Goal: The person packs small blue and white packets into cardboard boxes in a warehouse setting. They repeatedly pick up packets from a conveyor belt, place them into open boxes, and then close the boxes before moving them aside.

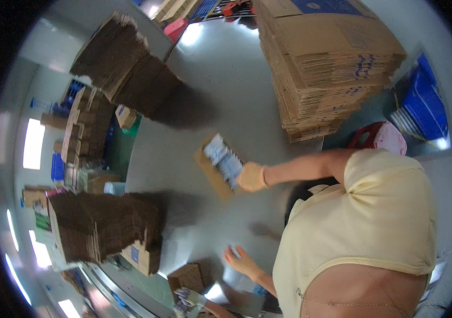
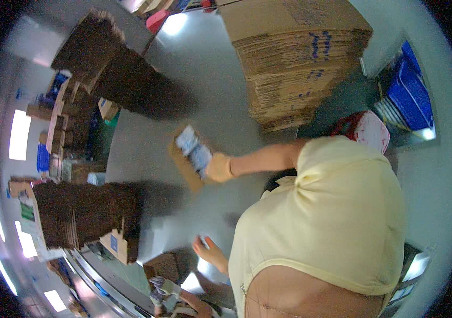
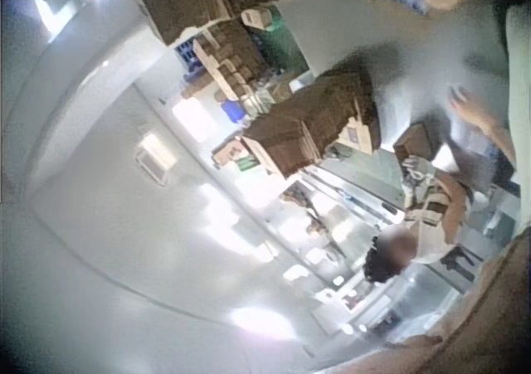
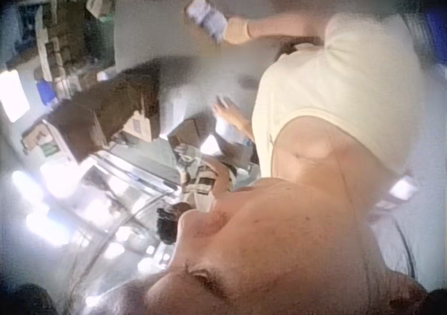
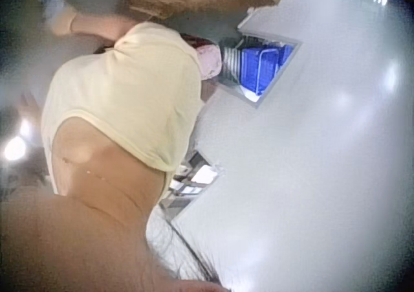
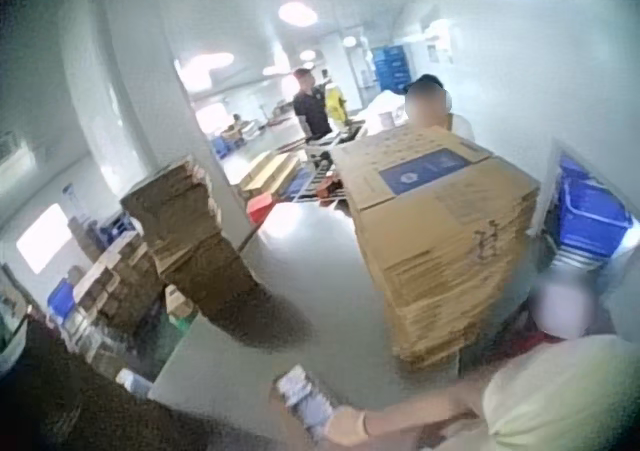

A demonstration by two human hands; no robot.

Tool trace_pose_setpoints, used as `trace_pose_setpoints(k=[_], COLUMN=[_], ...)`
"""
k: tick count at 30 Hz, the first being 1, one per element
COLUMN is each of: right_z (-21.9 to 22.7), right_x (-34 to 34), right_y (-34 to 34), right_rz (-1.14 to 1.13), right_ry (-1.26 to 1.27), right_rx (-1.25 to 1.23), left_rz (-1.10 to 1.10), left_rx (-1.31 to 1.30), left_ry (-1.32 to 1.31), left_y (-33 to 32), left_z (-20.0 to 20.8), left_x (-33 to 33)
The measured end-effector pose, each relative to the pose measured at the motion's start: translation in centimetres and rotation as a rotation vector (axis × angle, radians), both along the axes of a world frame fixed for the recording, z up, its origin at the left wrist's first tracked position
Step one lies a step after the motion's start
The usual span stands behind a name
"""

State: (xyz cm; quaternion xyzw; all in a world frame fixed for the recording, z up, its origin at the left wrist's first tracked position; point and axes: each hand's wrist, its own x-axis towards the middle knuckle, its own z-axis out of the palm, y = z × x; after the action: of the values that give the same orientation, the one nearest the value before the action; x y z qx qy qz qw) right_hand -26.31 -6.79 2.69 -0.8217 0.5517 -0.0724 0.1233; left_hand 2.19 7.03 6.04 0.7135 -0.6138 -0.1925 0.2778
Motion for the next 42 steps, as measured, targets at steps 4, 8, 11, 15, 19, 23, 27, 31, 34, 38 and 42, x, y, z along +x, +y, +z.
trace_pose_setpoints(k=[4,8,11,15,19,23,27,31,34,38,42], right_z=[3.6,10.5,15.2,25.0,33.7,33.9,32.1,32.9,33.6,33.5,33.4], right_x=[-9.8,-8.5,-5.6,-8.3,-17.2,-23.5,-24.3,-22.0,-14.8,-14.0,-12.9], right_y=[-9.0,-11.8,-6.7,3.3,15.6,17.0,16.5,15.9,14.0,11.6,11.6], right_rz=[-0.737,-0.893,-0.504,-0.151,-0.829,-1.395,-1.372,-0.911,-0.516,-0.578,-0.343], right_ry=[0.295,0.310,-0.064,-0.362,-0.079,0.177,0.262,0.116,-0.347,-0.255,-0.421], right_rx=[-0.162,-0.445,-0.497,-1.060,-1.528,-1.088,-1.042,-1.213,-1.109,-1.000,-1.123], left_rz=[0.066,0.057,-0.306,-0.631,-0.999,-1.191,-1.201,-1.037,-1.150,-1.115,-1.050], left_rx=[0.108,0.107,-0.115,-0.349,-0.485,-0.240,-0.144,-0.594,-0.746,-0.319,-0.206], left_ry=[0.036,0.330,0.280,0.323,0.549,0.466,0.142,0.028,0.208,0.647,0.738], left_y=[5.4,1.5,-5.5,-13.4,-15.3,-16.3,-16.7,-14.0,-12.3,-12.8,-14.1], left_z=[-0.7,-2.2,2.5,13.1,23.4,30.8,33.2,31.8,31.4,30.4,30.1], left_x=[1.9,0.0,-6.7,-15.7,-27.1,-34.0,-37.8,-36.6,-34.1,-32.1,-29.7])
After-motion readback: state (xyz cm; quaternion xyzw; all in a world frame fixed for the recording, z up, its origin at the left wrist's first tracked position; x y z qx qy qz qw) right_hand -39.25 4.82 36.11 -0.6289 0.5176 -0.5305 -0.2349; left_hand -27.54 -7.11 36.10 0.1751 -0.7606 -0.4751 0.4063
